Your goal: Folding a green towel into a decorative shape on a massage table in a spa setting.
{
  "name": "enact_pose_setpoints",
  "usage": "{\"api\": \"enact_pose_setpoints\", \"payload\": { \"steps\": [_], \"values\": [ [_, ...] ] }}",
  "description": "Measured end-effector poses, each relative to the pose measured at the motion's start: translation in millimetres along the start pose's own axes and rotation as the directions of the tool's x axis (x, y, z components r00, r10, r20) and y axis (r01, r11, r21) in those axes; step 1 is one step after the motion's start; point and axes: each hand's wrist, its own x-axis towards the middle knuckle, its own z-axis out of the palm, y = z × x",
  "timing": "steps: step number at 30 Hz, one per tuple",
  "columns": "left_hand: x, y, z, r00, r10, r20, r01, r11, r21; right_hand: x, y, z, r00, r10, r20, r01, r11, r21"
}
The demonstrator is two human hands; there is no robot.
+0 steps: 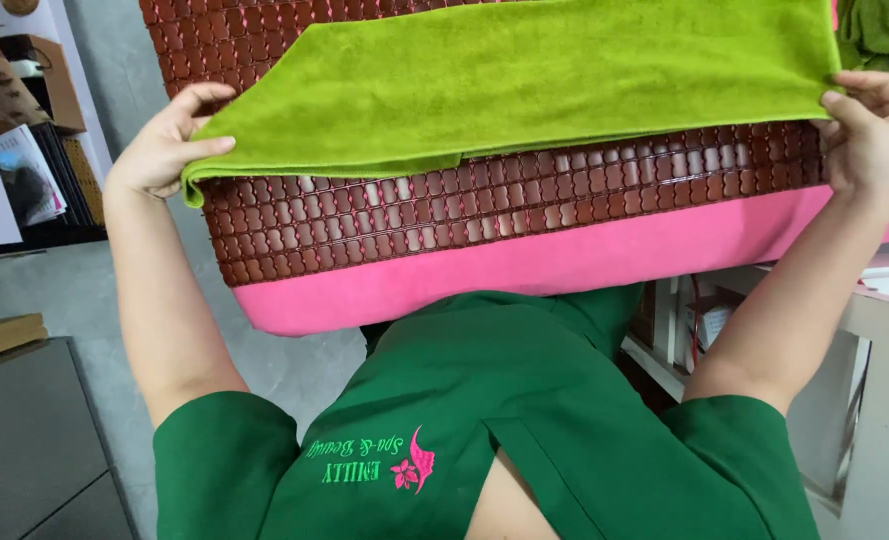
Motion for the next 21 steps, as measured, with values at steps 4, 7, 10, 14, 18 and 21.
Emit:
{"api": "enact_pose_setpoints", "payload": {
  "steps": [4, 7, 10, 14, 18, 21],
  "values": [
    [-5.3, 31.5, 23.2, 0.967, -0.248, -0.062, 0.253, 0.895, 0.368, -0.1, 14.4, -7.6, 0.989, -0.142, 0.045, 0.149, 0.943, -0.297],
    [-13.9, 56.3, 43.1, 0.900, -0.334, -0.279, 0.434, 0.641, 0.633, -2.4, 17.1, -9.8, 0.929, -0.352, 0.113, 0.345, 0.718, -0.605],
    [-16.0, 56.4, 62.6, 0.895, -0.067, -0.441, 0.441, 0.279, 0.853, -17.8, -5.2, 17.5, 0.816, -0.555, 0.163, 0.469, 0.469, -0.748],
    [17.4, 55.1, 120.9, 0.803, 0.589, 0.094, -0.205, 0.124, 0.971, -54.1, -62.9, 117.6, 0.592, -0.764, 0.258, 0.692, 0.317, -0.649],
    [96.0, 51.4, 223.6, 0.775, 0.621, 0.114, -0.244, 0.129, 0.961, -46.5, -35.2, 267.7, 0.759, -0.543, 0.360, 0.469, 0.072, -0.880],
    [134.0, 32.7, 262.5, 0.928, 0.367, 0.056, -0.131, 0.184, 0.974, -85.1, -43.8, 336.7, 0.458, -0.704, 0.543, 0.865, 0.210, -0.456]
  ]
}}
